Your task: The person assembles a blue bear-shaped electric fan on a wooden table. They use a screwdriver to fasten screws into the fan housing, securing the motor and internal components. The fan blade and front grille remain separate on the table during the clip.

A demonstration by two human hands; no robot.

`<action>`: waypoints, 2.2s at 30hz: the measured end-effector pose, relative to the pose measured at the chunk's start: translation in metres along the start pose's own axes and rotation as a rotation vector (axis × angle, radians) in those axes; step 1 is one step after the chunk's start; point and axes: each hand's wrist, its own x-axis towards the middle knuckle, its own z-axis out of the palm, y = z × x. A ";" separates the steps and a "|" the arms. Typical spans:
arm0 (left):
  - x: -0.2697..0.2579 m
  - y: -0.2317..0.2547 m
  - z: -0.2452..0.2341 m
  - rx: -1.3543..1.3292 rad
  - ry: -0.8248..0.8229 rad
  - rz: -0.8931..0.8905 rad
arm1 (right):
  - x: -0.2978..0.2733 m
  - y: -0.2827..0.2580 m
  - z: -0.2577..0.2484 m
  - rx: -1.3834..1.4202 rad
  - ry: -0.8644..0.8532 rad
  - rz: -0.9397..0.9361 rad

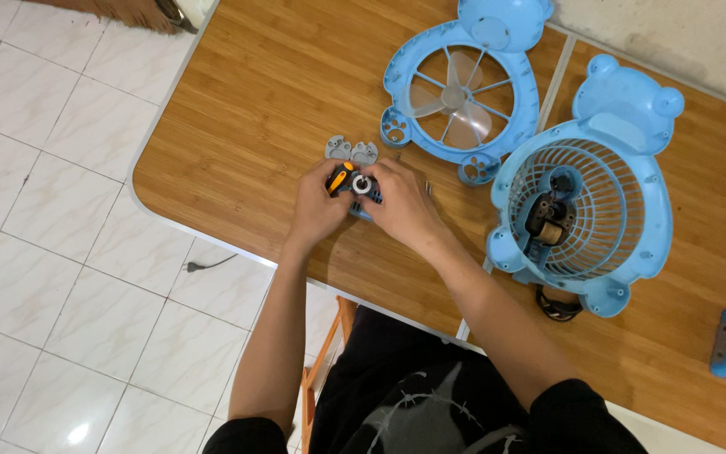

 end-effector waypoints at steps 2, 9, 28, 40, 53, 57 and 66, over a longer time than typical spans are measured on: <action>0.002 0.011 0.000 -0.040 -0.016 -0.030 | -0.001 -0.003 -0.008 0.045 0.068 -0.047; 0.019 0.066 0.025 -0.142 -0.084 0.087 | -0.013 -0.010 -0.067 0.203 0.195 -0.073; 0.041 0.149 0.213 -0.172 -0.419 0.315 | -0.161 0.135 -0.212 0.103 0.481 0.277; 0.050 0.124 0.272 -0.314 -0.515 0.112 | -0.149 0.160 -0.192 -0.021 0.340 0.358; 0.046 0.108 0.280 -0.377 -0.488 -0.016 | -0.147 0.168 -0.184 -0.051 0.249 0.274; 0.045 0.105 0.279 -0.404 -0.502 -0.024 | -0.145 0.167 -0.184 -0.087 0.211 0.305; 0.046 0.106 0.279 -0.365 -0.493 -0.027 | -0.138 0.162 -0.185 -0.082 0.202 0.321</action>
